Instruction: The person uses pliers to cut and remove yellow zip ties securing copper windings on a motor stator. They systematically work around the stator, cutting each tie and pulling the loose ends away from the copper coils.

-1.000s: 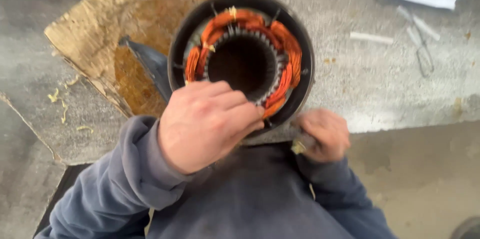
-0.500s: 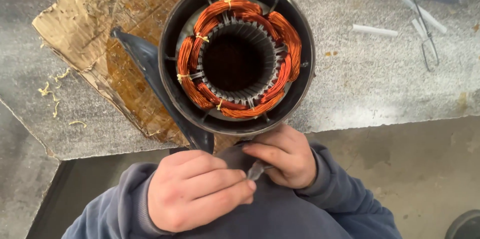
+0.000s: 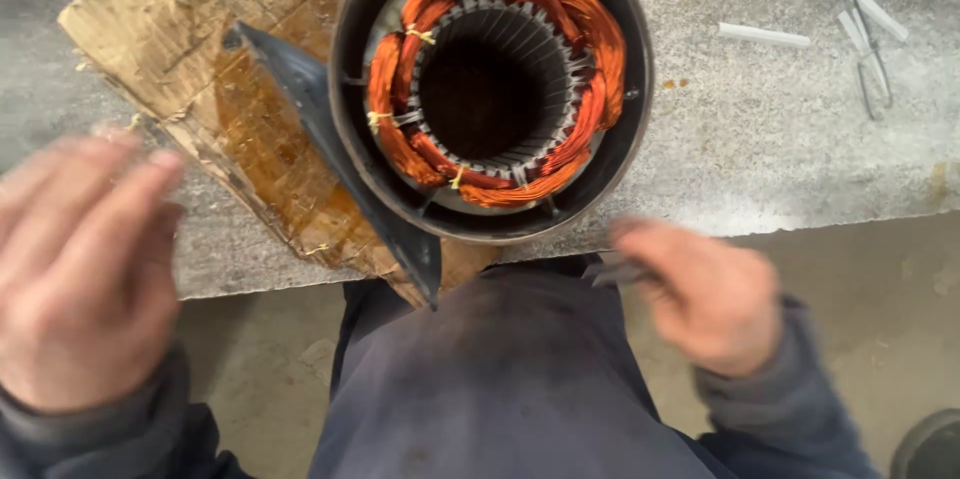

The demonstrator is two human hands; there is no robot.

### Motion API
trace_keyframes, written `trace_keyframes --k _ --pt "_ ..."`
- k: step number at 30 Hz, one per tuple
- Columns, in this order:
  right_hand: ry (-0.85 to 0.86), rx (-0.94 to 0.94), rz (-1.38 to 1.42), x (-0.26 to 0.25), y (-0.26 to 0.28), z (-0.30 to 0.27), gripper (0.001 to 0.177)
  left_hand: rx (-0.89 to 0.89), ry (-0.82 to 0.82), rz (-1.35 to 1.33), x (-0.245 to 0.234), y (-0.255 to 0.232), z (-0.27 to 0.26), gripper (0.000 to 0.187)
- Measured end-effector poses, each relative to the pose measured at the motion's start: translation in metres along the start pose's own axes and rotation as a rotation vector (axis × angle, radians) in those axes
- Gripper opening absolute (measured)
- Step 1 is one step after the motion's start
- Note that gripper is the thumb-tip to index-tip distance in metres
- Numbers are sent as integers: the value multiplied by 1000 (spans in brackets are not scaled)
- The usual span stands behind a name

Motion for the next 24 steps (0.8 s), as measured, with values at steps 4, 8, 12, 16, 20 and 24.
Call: trace_keyframes --k 4,8,12,16,20,24 --pt "-14 32 -398 -40 38 37 35 -145 19 183 5 27 -39 13" --pt "26 -37 -714 -46 65 52 27 -318 -97 -293 -12 5 -3 22" --pt "41 -96 -929 -45 81 60 25 322 -32 -117 -27 -61 81 27" --pt "55 -58 -971 -40 84 55 23 384 -18 -215 2 -81 101 20" --pt "34 -22 -959 -36 76 46 20 436 47 -212 23 -87 118 11" --pt "69 -28 -994 -33 78 50 25 478 233 -244 41 -85 121 3"
Point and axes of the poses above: each hand's wrist, its own z-axis towards the middle knuckle, its own x-axis out of the palm, y = z × x, the point moved 3 cm from there along z, towards the middle knuckle, and after that the axes turned 7 degrees about y, right-handed, at the moved point
